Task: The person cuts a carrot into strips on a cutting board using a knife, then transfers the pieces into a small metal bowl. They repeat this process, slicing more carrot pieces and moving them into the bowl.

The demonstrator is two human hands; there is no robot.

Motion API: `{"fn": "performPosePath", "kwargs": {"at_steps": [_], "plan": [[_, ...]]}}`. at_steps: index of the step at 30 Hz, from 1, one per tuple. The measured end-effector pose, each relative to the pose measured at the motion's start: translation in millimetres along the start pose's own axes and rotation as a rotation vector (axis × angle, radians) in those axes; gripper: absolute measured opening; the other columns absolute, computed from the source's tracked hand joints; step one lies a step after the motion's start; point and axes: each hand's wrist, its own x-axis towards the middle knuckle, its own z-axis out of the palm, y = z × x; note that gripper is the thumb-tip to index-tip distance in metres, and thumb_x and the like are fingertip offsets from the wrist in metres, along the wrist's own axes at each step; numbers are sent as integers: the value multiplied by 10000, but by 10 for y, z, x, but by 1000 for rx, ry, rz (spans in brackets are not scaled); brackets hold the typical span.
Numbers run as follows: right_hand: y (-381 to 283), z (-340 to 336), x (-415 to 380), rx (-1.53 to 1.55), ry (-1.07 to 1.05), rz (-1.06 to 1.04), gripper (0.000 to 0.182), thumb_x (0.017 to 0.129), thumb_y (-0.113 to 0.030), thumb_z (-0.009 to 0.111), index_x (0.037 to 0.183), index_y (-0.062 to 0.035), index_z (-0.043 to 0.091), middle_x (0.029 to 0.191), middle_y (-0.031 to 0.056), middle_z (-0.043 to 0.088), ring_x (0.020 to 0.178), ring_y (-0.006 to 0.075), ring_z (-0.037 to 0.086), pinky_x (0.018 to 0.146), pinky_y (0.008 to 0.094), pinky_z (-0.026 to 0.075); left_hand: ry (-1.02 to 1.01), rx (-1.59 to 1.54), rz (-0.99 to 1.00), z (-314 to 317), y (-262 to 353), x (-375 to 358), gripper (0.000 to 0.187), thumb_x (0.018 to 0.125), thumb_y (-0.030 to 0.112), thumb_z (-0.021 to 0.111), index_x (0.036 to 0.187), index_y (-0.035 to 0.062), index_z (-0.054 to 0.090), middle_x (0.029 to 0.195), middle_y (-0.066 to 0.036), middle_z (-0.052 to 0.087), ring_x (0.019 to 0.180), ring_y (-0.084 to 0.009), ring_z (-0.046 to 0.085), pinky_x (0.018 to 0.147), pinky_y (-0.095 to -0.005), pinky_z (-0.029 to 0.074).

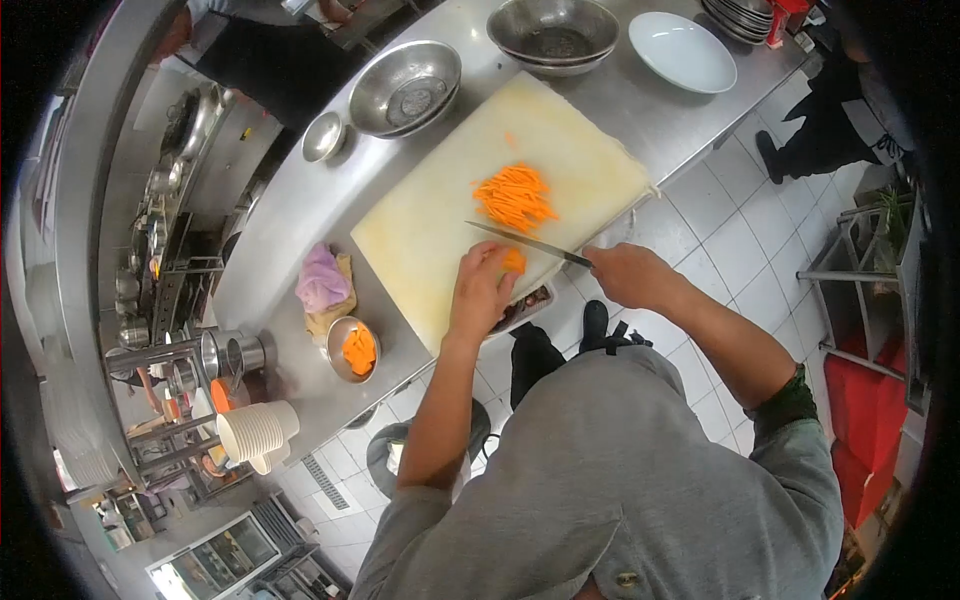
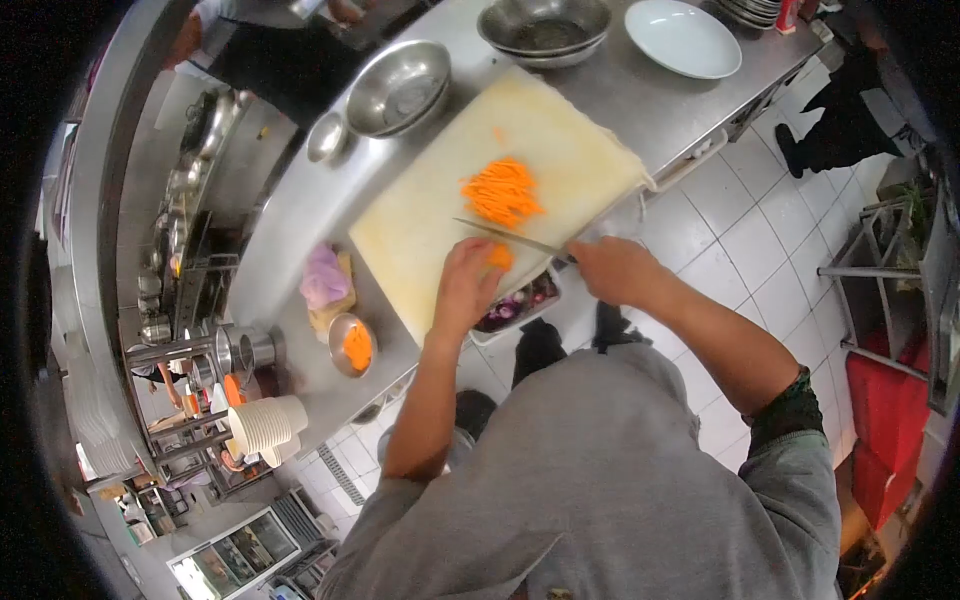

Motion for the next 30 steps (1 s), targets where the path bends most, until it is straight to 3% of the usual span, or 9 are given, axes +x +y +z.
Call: {"fn": "performPosePath", "kwargs": {"at_steps": [4,7,14,19,22,25,30], "plan": [[-9,6,2,-12,-14,16,322,907,-74,520,1221,-45,583,843,242,709,814,434,708,709,526,565,15,-5,19,62,-10,-45,303,849,43,753,1147,3,714,1140,-155,670,1062,-351,626,922,-417,528],[-53,39,-109,-22,61,-11,207,979,-126,534,1167,-40,545,789,222,689,766,426,689,691,538,536,122,20,41,157,27,-151,250,854,41,745,1102,11,723,1083,-137,684,998,-340,638,885,-418,537],[-221,-303,-460,-236,-34,-18,339,914,-85,590,1245,-68,519,777,172,699,718,358,718,618,468,548,240,77,54,279,29,-172,139,833,15,755,966,31,719,1030,-112,687,951,-317,649,828,-408,548],[-234,-320,-554,-268,-96,2,388,894,-66,605,1272,-73,516,806,174,712,714,359,722,595,448,554,282,108,102,321,-6,-171,150,831,5,749,977,26,722,1004,-107,690,913,-312,655,805,-406,552],[-165,-80,-267,-105,-52,-48,404,891,-64,608,1283,-57,511,810,174,713,721,365,722,612,461,559,281,108,113,310,-10,-198,146,829,-3,747,970,25,723,981,-110,692,896,-314,658,798,-407,553],[-227,-18,-22,-139,65,-149,375,907,-72,588,1273,-67,508,811,178,713,742,379,722,631,478,563,279,72,87,304,31,-161,151,807,-24,755,948,20,725,965,-138,708,899,-331,672,797,-413,557],[-321,-399,-381,-121,-189,-14,318,929,-85,547,1245,-62,519,814,185,714,782,379,726,645,472,565,266,115,83,314,-38,-235,124,812,-35,744,923,15,719,953,-143,710,895,-330,674,795,-411,558]]}}
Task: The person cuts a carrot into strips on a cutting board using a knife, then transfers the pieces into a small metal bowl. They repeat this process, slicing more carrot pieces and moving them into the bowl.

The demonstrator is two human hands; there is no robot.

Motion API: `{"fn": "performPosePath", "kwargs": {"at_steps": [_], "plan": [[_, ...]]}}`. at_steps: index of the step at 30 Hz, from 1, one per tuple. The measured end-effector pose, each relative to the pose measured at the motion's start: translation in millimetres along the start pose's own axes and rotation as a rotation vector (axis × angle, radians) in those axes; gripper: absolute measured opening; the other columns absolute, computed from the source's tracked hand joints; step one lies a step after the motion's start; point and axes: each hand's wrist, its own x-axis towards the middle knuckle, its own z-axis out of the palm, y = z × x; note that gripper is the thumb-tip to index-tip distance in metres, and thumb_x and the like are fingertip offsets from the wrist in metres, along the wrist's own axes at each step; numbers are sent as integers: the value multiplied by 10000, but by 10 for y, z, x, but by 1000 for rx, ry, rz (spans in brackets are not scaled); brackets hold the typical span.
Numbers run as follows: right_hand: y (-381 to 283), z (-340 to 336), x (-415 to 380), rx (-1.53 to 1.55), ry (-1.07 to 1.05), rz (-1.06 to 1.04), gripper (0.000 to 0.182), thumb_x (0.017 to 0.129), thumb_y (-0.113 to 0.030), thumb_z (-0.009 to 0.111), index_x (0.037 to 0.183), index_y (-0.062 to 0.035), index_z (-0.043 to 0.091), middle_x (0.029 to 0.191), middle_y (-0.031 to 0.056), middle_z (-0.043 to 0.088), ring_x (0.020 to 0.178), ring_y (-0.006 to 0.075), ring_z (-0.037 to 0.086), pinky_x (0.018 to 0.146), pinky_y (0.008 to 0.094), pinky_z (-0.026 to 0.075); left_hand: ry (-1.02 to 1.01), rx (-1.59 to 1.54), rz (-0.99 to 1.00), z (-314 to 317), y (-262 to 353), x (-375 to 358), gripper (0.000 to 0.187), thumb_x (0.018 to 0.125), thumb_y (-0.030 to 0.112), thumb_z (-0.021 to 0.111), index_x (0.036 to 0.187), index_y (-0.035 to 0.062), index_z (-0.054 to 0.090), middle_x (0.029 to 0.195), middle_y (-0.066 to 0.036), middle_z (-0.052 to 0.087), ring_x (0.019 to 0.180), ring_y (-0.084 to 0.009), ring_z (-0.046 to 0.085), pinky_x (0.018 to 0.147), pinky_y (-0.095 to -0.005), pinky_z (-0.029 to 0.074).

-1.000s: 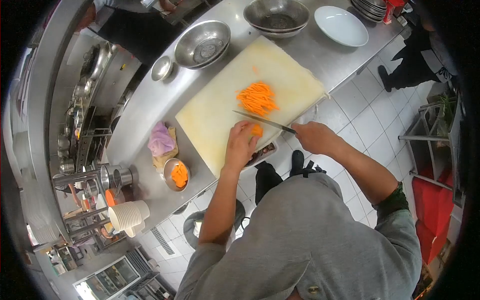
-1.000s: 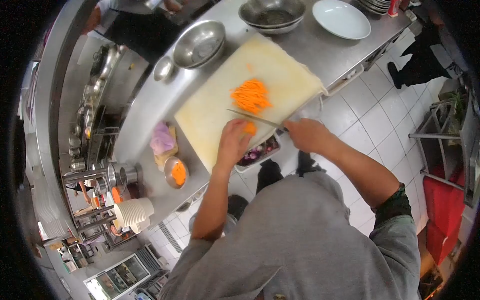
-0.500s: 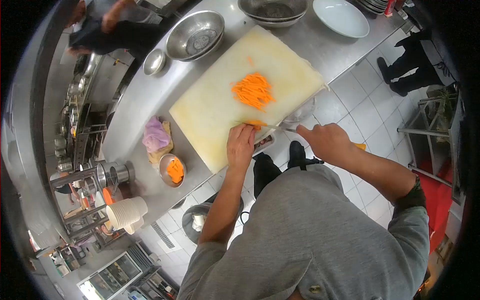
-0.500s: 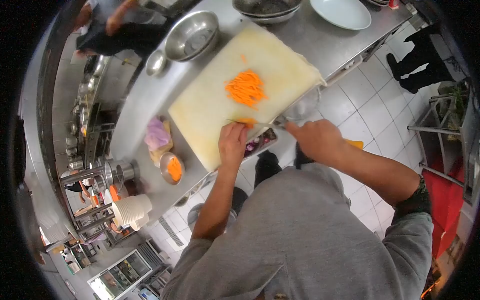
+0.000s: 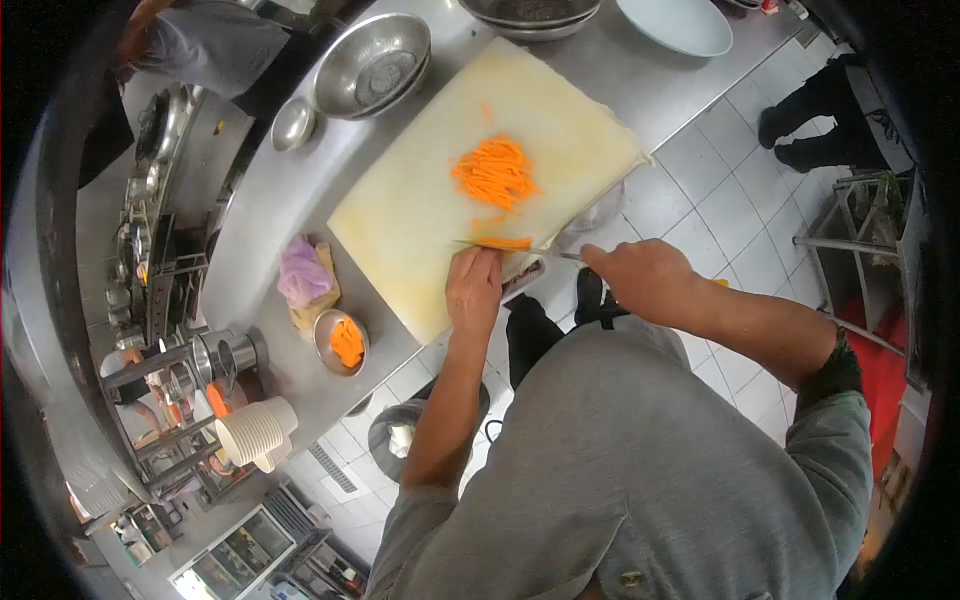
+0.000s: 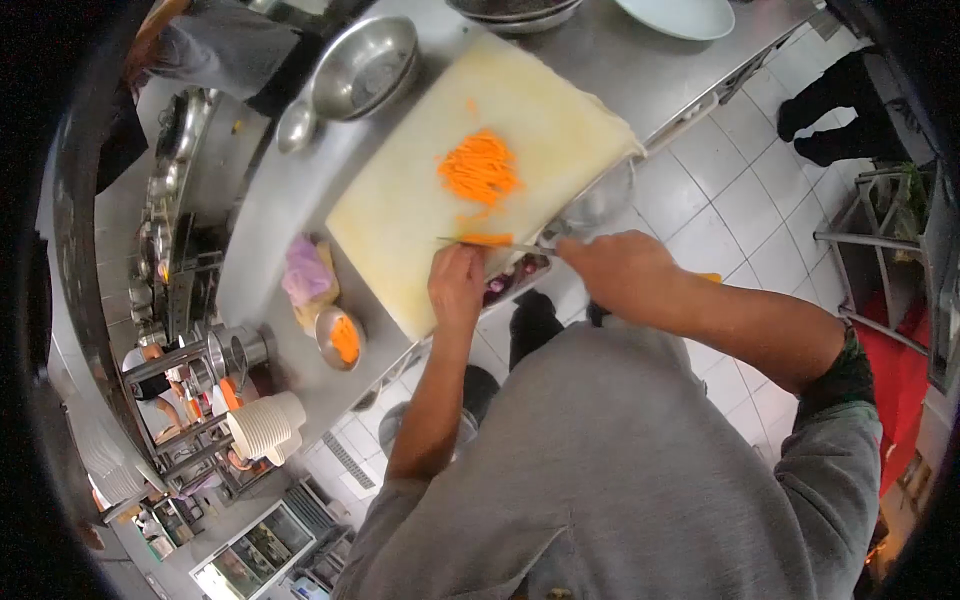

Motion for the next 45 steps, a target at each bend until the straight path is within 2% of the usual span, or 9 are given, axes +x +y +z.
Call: {"fn": "performPosePath", "kwargs": {"at_steps": [7,13,16,19,25,30,34,37,45], "plan": [[-6,302,473,19,186,-128,313,926,-110,564,1233,-67,518,817,193,712,787,388,725,657,485,563,26,-40,11,-8,49,94,105,825,-56,718,904,12,712,946,-150,715,890,-336,679,782,-404,559],[42,13,-54,31,33,-2,359,901,-90,573,1255,-60,518,800,182,711,790,371,730,668,486,565,40,-14,26,3,24,46,103,831,-21,735,918,27,709,950,-106,699,879,-298,666,776,-390,555],[156,252,143,27,84,-24,366,890,-68,575,1252,-56,521,792,184,710,775,366,732,666,487,565,53,-18,27,7,7,49,102,827,-30,728,906,30,705,946,-108,697,875,-300,666,772,-391,555],[107,262,404,51,151,-99,357,920,-79,546,1276,-71,574,915,207,725,880,399,722,745,502,567,5,-22,19,10,32,22,110,830,-42,721,919,22,719,955,-133,712,889,-321,676,787,-401,558],[-18,-94,-91,70,-54,69,299,923,-70,533,1218,-38,567,911,212,725,883,395,726,747,504,571,25,-14,29,-7,53,29,114,824,-47,726,921,13,722,962,-161,715,889,-343,678,790,-414,562],[45,388,281,69,71,-7,278,931,-84,531,1204,-43,565,899,218,722,867,395,729,747,506,571,36,8,53,13,38,33,91,831,-16,730,909,15,696,955,-123,691,875,-319,654,782,-408,545],[-31,274,280,68,194,-85,259,937,-99,526,1187,-43,564,876,216,716,849,401,726,741,510,569,23,22,60,12,35,43,88,820,-21,738,893,11,701,946,-142,705,871,-337,667,771,-409,555],[-63,109,6,63,57,-15,393,923,-77,552,1314,-42,534,829,206,716,793,387,732,686,478,578,5,61,36,-16,26,10,77,815,-30,735,873,8,700,934,-151,710,858,-341,674,762,-407,559],[-12,453,245,142,75,1,337,903,-61,555,1239,-35,569,865,220,717,807,405,725,716,503,570,46,-2,32,8,20,38,80,821,-34,728,886,9,709,938,-150,717,862,-342,681,779,-407,563]]}}
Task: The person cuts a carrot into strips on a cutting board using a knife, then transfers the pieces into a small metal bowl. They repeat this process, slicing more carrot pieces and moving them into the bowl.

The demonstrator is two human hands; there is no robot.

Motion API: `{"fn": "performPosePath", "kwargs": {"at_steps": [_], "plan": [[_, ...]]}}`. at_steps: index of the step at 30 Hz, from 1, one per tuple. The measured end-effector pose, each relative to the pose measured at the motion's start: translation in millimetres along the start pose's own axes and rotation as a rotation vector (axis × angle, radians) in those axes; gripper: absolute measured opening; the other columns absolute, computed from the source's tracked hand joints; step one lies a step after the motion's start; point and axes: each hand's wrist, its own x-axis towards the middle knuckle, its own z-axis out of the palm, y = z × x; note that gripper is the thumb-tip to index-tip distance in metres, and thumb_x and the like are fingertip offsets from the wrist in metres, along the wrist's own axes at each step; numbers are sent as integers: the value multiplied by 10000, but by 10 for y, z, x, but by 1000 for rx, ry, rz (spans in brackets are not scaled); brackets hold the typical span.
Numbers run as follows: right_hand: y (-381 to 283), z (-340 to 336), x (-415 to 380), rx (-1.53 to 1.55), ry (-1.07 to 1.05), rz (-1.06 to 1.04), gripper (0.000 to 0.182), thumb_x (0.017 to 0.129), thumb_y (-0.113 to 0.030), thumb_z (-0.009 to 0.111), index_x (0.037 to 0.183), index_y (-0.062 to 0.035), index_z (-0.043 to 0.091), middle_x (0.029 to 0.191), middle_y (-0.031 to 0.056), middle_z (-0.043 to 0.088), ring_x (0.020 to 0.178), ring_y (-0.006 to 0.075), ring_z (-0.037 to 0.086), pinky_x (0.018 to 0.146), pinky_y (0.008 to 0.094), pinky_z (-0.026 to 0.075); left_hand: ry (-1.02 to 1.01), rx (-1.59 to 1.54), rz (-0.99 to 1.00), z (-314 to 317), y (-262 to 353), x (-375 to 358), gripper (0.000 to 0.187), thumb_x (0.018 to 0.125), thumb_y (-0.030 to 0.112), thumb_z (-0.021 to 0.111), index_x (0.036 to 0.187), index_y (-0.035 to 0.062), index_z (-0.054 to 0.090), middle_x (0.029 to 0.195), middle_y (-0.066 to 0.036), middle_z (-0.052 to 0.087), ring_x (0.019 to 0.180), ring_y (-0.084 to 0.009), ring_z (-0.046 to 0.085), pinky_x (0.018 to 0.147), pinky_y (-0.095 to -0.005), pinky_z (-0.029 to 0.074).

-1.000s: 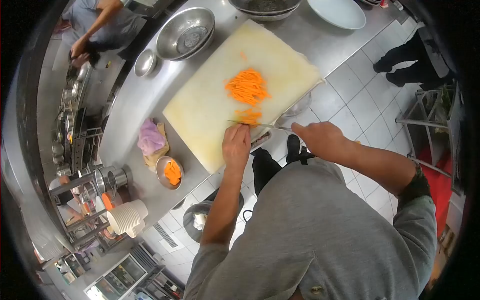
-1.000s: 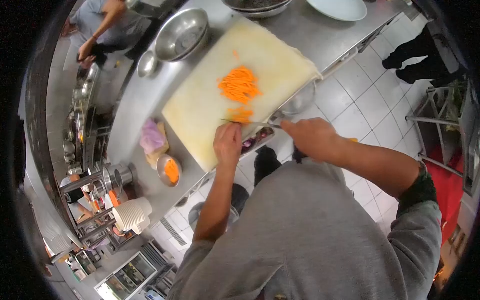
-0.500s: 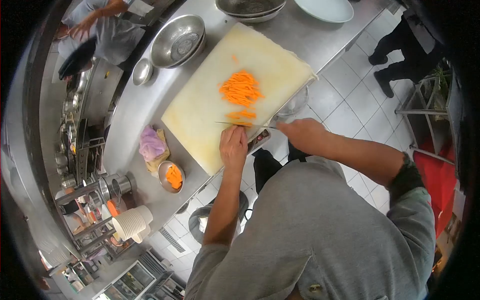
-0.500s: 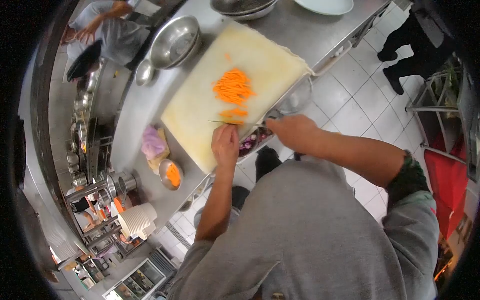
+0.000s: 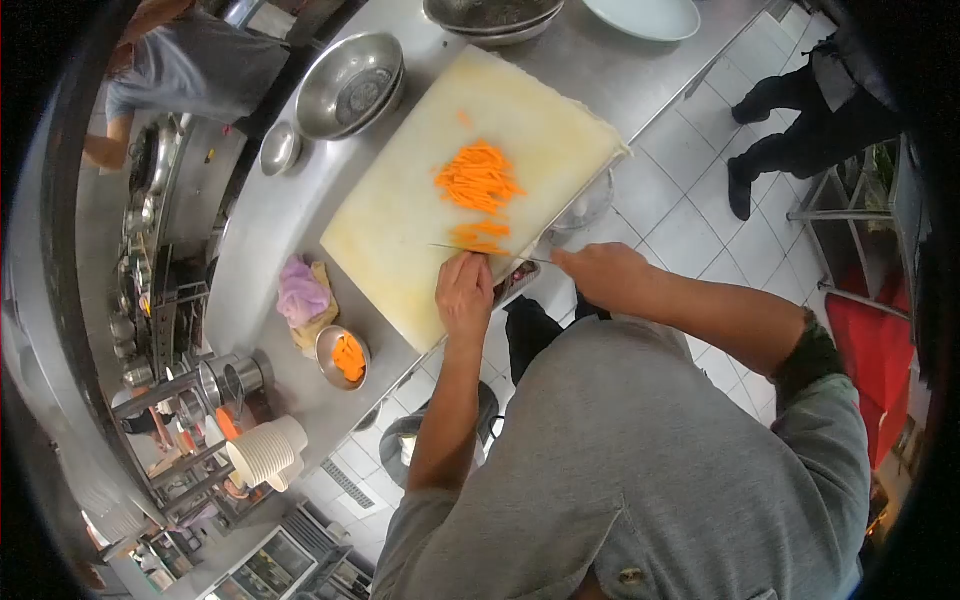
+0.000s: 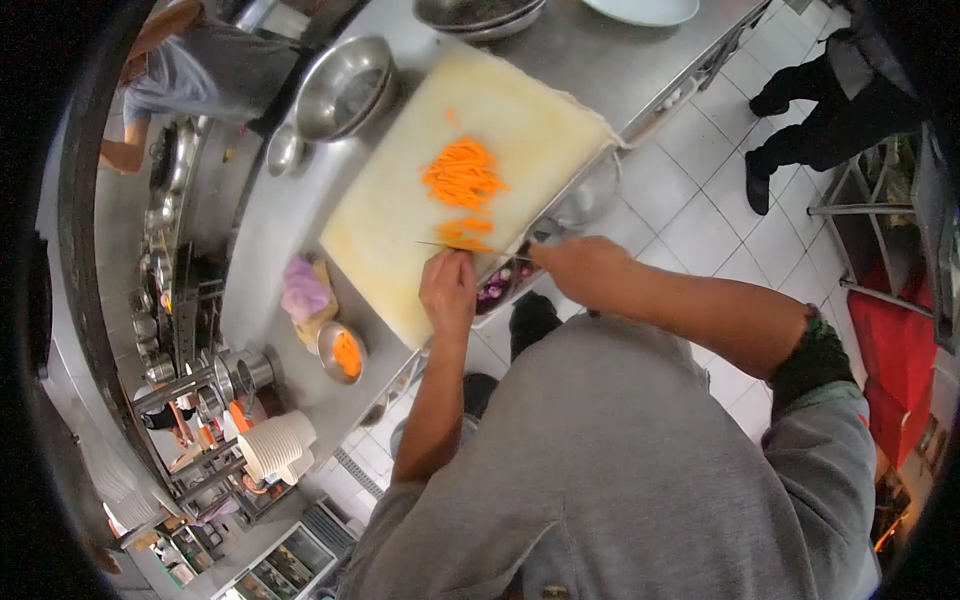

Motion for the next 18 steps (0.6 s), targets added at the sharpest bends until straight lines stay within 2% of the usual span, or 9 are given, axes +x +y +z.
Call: {"fn": "performPosePath", "kwargs": {"at_steps": [4,7,11,14,17,18], "plan": [[93,-94,299,-42,74,-145,254,890,-52,559,1140,-23,586,861,235,708,837,419,717,740,511,564,-28,1,2,1,10,10,58,839,-13,725,891,7,708,945,-156,718,868,-343,685,793,-416,564],[263,-119,501,-25,53,-223,251,895,-53,553,1142,-21,575,893,248,707,874,417,713,768,523,555,-28,33,26,92,-83,115,77,853,-6,702,923,20,718,959,-143,714,893,-329,682,800,-420,563],[332,-349,614,-61,170,-149,236,911,-59,544,1143,-17,557,937,247,708,915,431,700,802,535,542,-64,-31,-85,257,-162,541,138,882,11,682,1006,34,739,1014,-149,715,960,-331,683,822,-417,563],[221,-525,419,-51,171,-59,215,943,-76,531,1148,-14,541,937,251,704,934,452,684,803,553,528,31,-63,-173,-82,-99,608,177,898,31,686,1066,29,741,1078,-152,721,945,-331,706,810,-412,573],[301,-331,268,77,120,-22,183,999,-126,518,1144,-16,529,911,281,685,922,489,657,779,592,495,80,-28,-553,-980,-217,316,213,907,56,690,1113,32,739,1103,-160,728,893,-336,729,792,-418,581],[170,-362,176,80,85,-19,253,979,-117,539,1208,-11,522,911,278,689,906,491,657,782,583,505,99,122,-587,-1317,-437,85,227,900,57,693,1122,30,735,1078,-168,734,868,-339,735,780,-421,584]]}}
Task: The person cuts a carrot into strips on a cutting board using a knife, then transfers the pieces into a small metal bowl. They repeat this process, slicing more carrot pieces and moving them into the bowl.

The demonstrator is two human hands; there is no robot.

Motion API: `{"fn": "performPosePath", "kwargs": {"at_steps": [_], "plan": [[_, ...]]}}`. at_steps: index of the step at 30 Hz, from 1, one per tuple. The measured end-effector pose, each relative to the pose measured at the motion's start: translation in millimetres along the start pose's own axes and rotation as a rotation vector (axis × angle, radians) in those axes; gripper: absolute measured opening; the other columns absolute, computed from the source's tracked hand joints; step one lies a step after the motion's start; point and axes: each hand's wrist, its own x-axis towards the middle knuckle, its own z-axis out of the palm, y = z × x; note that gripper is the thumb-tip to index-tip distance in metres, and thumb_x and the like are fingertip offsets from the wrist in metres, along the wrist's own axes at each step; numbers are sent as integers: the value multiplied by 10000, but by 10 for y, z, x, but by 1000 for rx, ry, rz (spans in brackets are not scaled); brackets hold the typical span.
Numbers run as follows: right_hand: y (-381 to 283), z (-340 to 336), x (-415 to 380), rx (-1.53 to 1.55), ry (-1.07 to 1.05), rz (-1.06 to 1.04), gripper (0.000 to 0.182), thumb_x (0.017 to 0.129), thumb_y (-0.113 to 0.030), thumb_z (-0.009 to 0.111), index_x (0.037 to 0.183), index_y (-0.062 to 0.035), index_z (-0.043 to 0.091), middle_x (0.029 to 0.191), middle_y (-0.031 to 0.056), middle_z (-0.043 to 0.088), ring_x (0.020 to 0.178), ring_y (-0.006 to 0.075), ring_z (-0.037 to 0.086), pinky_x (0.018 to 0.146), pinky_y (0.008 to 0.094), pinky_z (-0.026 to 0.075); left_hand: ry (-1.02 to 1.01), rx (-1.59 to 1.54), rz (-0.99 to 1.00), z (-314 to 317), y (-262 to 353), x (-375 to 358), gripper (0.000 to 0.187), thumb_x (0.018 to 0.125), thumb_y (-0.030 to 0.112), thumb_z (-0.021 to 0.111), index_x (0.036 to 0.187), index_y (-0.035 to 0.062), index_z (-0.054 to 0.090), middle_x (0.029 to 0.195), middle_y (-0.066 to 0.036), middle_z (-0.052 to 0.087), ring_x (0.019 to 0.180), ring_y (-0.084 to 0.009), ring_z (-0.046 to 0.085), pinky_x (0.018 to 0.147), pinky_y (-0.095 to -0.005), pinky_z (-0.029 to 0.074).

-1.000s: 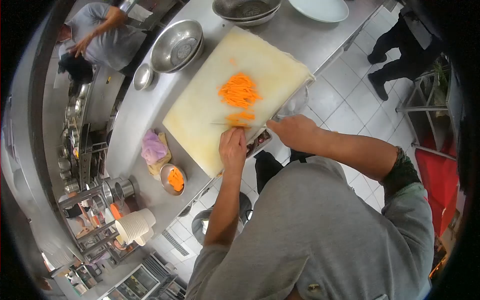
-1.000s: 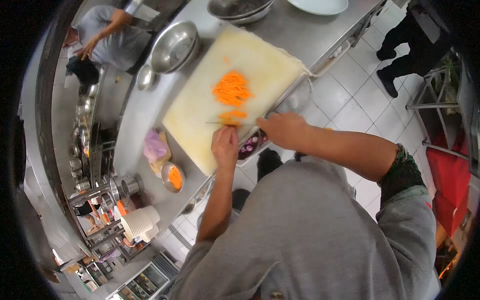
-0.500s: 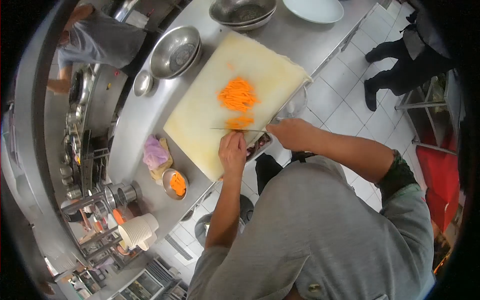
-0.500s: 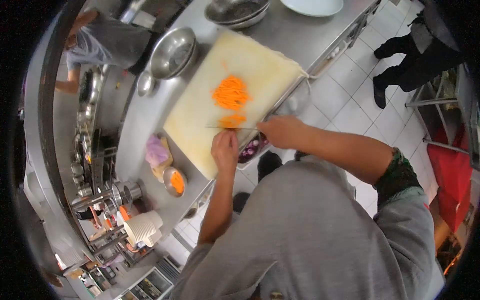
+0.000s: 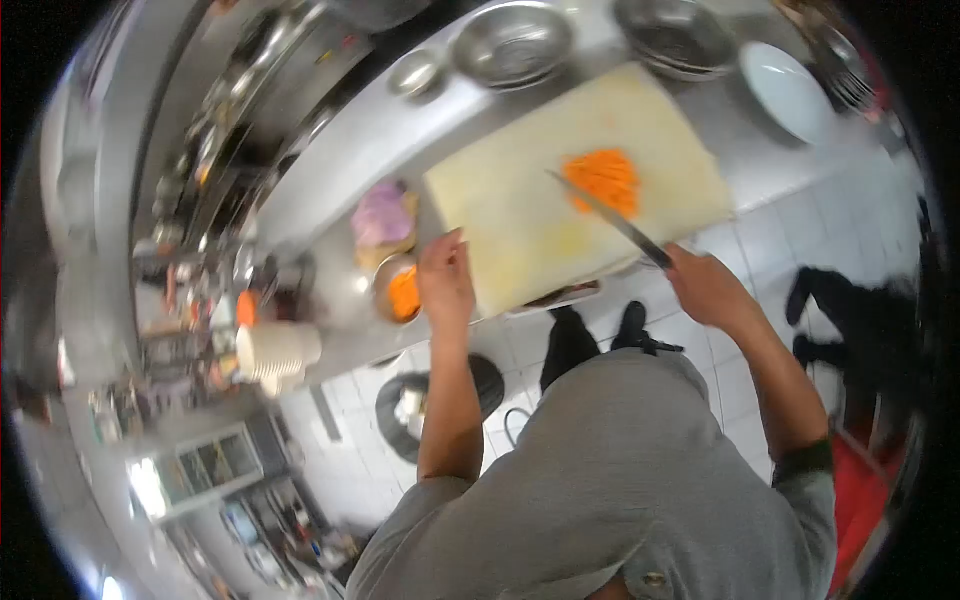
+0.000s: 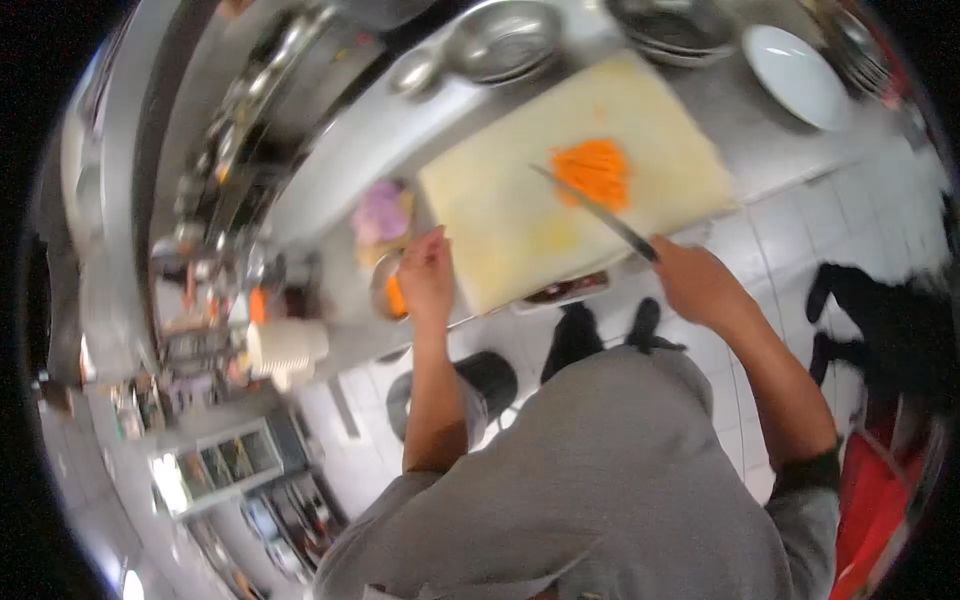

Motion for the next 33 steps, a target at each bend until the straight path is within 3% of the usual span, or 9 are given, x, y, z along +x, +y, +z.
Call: {"fn": "performPosePath", "kwargs": {"at_steps": [1,4,8,10,16,19,25,31,33], "plan": [[-103,-34,-72,3,-29,12,332,960,-108,561,1272,-5,515,912,274,693,890,492,656,785,574,514,52,135,-24,-285,-391,-42,242,893,58,696,1131,28,732,1053,-177,741,844,-341,741,768,-424,586],[-95,185,-89,79,-58,33,280,989,-135,559,1239,-15,519,890,297,679,895,504,648,781,587,501,80,199,-165,-822,-1395,-227,293,866,119,728,1138,10,719,976,-200,746,874,-372,732,777,-443,583],[-92,331,-5,91,-50,-55,253,994,-144,563,1203,-11,516,883,315,666,895,513,640,796,598,486,-311,459,-319,-772,-1852,-143,433,774,288,808,1103,16,736,1051,-207,744,958,-370,730,830,-427,579],[-106,343,2,79,-78,-78,248,991,-147,567,1189,-7,515,882,317,664,897,517,638,801,601,481,-437,693,-354,-590,-1920,-121,498,724,332,841,1094,18,728,1063,-219,740,988,-378,721,854,-447,574],[-123,339,55,93,-47,-93,232,982,-150,575,1156,-5,523,890,313,669,902,518,640,804,604,477,-257,501,-405,-558,-2028,-71,511,672,293,871,1095,40,733,1069,-205,742,1012,-362,711,881,-453,563],[-146,376,17,102,-34,-91,212,980,-148,572,1132,-8,526,893,313,670,901,517,642,804,607,474,-444,595,-469,-578,-2082,-16,462,684,292,859,1053,38,746,1048,-180,749,1022,-345,711,883,-438,559],[-116,472,16,88,-100,-89,184,997,-146,564,1100,-11,492,885,285,667,896,510,637,777,589,473,-234,404,-378,-721,-2033,-19,334,762,268,787,1037,81,755,1040,-127,762,965,-366,718,857,-436,570],[-93,494,27,92,-112,-64,180,992,-153,562,1089,-16,497,870,291,667,883,515,636,780,600,472,-332,232,-438,-771,-1947,2,373,776,239,790,1113,94,724,1018,-124,759,968,-330,720,878,-429,561],[-50,519,22,96,-107,-56,216,986,-165,544,1143,-17,531,865,306,670,884,522,640,802,618,471,-329,236,-325,-654,-2213,-24,388,772,240,795,1120,88,717,1038,-132,752,998,-329,712,900,-425,554]]}}
